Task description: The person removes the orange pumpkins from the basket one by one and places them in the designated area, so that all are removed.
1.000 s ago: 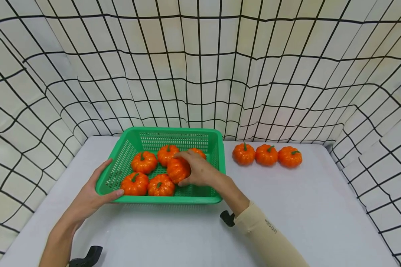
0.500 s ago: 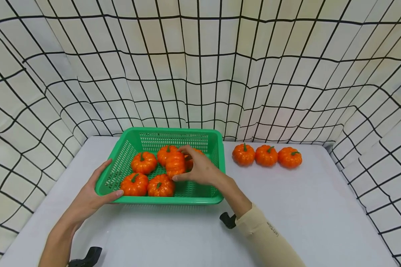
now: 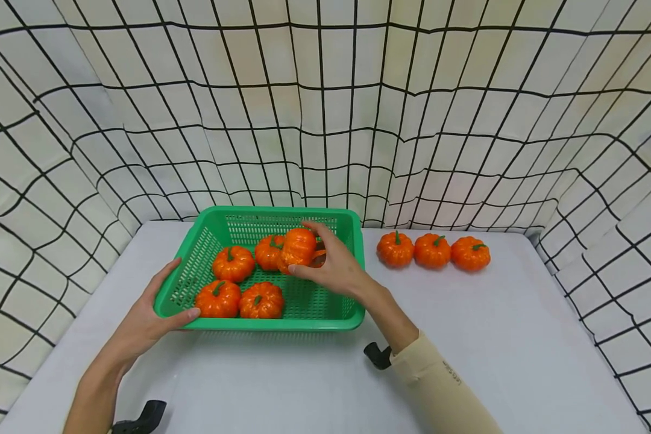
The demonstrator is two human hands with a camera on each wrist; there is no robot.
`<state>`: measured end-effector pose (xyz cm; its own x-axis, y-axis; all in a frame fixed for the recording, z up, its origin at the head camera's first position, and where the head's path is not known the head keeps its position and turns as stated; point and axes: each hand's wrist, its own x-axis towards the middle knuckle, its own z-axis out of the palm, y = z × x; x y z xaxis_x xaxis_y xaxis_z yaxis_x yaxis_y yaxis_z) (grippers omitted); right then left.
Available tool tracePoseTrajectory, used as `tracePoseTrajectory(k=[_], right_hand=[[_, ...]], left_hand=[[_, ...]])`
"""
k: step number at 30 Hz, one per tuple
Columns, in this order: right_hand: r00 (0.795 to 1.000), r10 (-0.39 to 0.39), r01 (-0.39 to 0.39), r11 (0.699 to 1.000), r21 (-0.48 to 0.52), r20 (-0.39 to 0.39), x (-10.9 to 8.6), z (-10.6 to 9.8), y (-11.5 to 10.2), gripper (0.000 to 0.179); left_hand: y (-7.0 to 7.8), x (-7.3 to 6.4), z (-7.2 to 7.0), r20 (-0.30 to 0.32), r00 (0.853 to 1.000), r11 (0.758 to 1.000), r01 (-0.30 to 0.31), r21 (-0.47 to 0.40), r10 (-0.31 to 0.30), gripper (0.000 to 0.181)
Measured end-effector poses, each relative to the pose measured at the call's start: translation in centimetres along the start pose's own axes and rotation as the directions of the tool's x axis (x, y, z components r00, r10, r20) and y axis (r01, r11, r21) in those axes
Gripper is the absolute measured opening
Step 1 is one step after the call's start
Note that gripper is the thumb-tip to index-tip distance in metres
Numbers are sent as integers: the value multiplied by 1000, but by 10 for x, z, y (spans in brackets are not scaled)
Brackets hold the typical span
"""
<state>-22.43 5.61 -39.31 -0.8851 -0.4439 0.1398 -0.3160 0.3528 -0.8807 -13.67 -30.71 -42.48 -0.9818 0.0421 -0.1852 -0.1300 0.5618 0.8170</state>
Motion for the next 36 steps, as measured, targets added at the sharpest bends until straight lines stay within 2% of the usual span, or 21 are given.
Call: tracePoseTrajectory(k=[11, 23, 36], right_hand=[[996, 42, -39, 998, 40, -75, -7, -10, -1, 78], [993, 36, -28, 997, 75, -116, -18, -29, 8, 81], [982, -43, 51, 998, 41, -184, -33, -53, 19, 76]], left_hand=[[-2, -2, -2, -2, 1000, 1000, 5, -21, -5, 104], [-2, 0, 0, 3, 1000, 1000, 6, -29, -6, 104], [1, 0, 0, -4, 1000, 1000, 2, -26, -2, 105]])
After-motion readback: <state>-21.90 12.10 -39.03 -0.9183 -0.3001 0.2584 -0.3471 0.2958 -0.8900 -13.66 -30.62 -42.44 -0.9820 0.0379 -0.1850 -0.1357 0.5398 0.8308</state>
